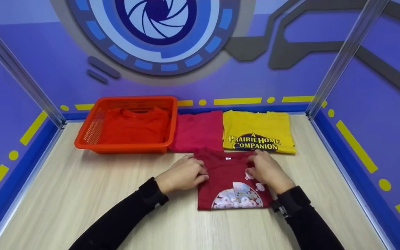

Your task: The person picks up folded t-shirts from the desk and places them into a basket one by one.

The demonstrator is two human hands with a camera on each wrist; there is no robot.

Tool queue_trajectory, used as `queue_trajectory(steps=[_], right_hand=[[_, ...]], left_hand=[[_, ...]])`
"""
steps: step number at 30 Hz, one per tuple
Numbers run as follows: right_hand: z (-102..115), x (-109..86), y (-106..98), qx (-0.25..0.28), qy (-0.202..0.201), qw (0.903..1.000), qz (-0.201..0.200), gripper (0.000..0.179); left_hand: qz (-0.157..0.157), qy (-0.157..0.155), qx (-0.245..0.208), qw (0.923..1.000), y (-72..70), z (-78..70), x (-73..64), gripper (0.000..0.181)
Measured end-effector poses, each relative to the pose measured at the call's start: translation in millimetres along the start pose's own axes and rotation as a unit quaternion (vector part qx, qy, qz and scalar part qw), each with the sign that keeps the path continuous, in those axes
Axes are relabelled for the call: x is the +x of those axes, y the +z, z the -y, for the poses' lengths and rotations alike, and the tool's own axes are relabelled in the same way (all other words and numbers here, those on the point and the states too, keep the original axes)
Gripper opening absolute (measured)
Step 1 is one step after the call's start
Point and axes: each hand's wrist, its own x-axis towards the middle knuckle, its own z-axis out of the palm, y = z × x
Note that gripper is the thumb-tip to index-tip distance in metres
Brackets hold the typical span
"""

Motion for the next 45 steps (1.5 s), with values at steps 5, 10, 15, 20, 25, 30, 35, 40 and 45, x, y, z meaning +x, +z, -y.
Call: queue_trajectory(steps=[5,10,15,20,25,30,35,40,45], right_hand=[[18.8,11.2,7.4,0.003,-0.001,0.9999,0.016,0.027],[39.1,20.1,17.2,0.008,-0.027,0.9996,0.010,0.025],[60.5,29.9,27.3,0.002,-0.053,0.9986,0.000,0.021],[79.2,40.5,36.4,0.001,-0.063,0.9980,0.004,0.021],[92.8,47.2,41.4,-0.003,-0.052,0.9986,0.011,0.022],[105.1,50.1,44.6,-0.003,-0.043,0.9989,0.015,0.024],[114.1,53.2,49.6,-0.011,-0.060,0.9981,0.003,0.024],[115.8,51.8,51.6,-0.028,-0.067,0.9973,-0.006,0.025],[108.5,54.3,49.1,0.016,-0.074,0.9971,0.001,0.026]], left_hand=[[-0.003,-0.009,-0.006,0.9999,-1.4,15.2,-21.5,0.026],[-0.004,-0.021,-0.008,0.9997,-1.6,32.5,-43.5,0.027],[-0.020,-0.033,-0.013,0.9992,0.1,50.1,-63.1,0.028],[-0.031,-0.053,-0.029,0.9977,0.0,64.3,-80.4,0.027],[-0.050,-0.060,-0.040,0.9962,-0.3,74.0,-91.9,0.025],[-0.068,-0.064,-0.044,0.9947,-3.4,82.4,-102.7,0.024],[-0.073,-0.075,-0.045,0.9935,-4.2,88.3,-111.5,0.022],[-0.076,-0.078,-0.054,0.9926,-0.1,89.8,-112.5,0.022],[-0.100,-0.098,-0.070,0.9876,-1.1,89.8,-107.7,0.024]])
